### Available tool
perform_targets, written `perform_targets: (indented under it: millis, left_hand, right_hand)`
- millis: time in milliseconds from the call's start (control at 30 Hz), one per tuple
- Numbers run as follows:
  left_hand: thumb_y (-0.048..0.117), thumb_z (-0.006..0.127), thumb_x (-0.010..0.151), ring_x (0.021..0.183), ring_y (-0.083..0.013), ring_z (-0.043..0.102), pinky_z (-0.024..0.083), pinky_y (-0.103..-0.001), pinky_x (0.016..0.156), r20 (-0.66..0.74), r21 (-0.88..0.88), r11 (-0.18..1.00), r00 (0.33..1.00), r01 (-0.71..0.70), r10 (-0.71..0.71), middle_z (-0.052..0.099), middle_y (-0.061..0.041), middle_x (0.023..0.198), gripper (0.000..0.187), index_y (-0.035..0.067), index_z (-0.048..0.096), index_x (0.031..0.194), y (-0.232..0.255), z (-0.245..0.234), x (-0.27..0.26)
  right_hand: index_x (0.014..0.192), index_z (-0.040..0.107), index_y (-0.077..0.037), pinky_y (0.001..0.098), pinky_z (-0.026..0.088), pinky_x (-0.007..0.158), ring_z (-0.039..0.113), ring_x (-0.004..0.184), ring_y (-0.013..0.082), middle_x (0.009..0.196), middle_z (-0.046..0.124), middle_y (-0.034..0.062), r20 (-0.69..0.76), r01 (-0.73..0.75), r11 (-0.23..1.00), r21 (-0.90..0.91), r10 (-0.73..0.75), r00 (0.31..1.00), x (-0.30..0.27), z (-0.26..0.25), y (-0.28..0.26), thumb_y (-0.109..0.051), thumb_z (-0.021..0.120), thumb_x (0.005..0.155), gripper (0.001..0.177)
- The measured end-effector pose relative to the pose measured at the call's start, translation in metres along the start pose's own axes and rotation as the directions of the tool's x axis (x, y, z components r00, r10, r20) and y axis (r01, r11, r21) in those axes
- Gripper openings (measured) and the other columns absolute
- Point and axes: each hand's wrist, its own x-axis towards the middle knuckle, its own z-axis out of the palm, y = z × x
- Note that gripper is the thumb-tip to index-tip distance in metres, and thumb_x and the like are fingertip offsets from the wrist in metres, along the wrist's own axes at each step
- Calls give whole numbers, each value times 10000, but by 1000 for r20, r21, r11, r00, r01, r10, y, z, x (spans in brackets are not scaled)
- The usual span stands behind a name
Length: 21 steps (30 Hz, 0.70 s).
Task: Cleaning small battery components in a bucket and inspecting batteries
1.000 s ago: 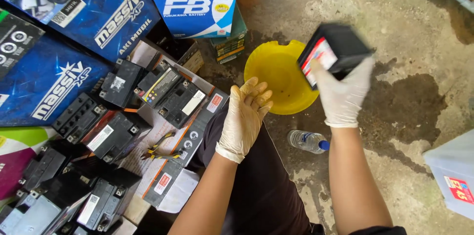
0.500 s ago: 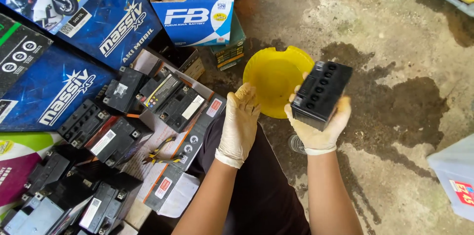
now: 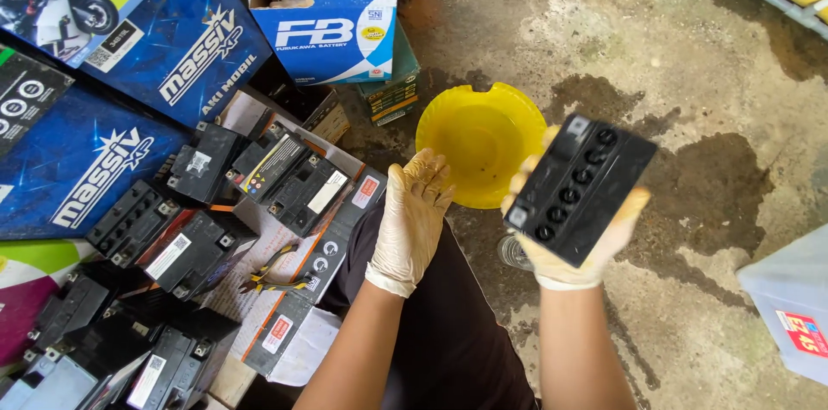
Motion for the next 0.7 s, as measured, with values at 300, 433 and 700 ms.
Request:
perform_targets:
  millis: [300,433,700]
  left_hand:
    - [689,534,813,1506,-317,351,247,-507,1228,32,14,999,999,36,-37,426,-160,1560,889,129,438,1497,6,2,1]
    - [687,505,841,1455,-293,425,277,-492,1208,12,3,1000,1000,29,-29,490,-136,1514,817,157,494,1464,-5,-7,6]
    - [676,484,860,1519,-317,326,263,-484,1214,48,21,998,997,59,-60,368,-194,1609,910,67,381,1528,7,6,-1]
  right_hand:
    - [1625,130,26,523,193,1469,228,1675,359,1721,157,175,569,-22,-773,-634,-486,664,-25,12,-64,147,1167,1021,1207]
    - [1234,424,-29,387,518,894,573,1013,268,1168,533,188,175,3,-300,-954,-549,817,29,25,2,50,859,757,651]
    - [1506,255,31,622,439,1244,491,1346,518,1455,390,347,607,220,-663,-715,-433,666,16,28,-40,323,944,922,949]
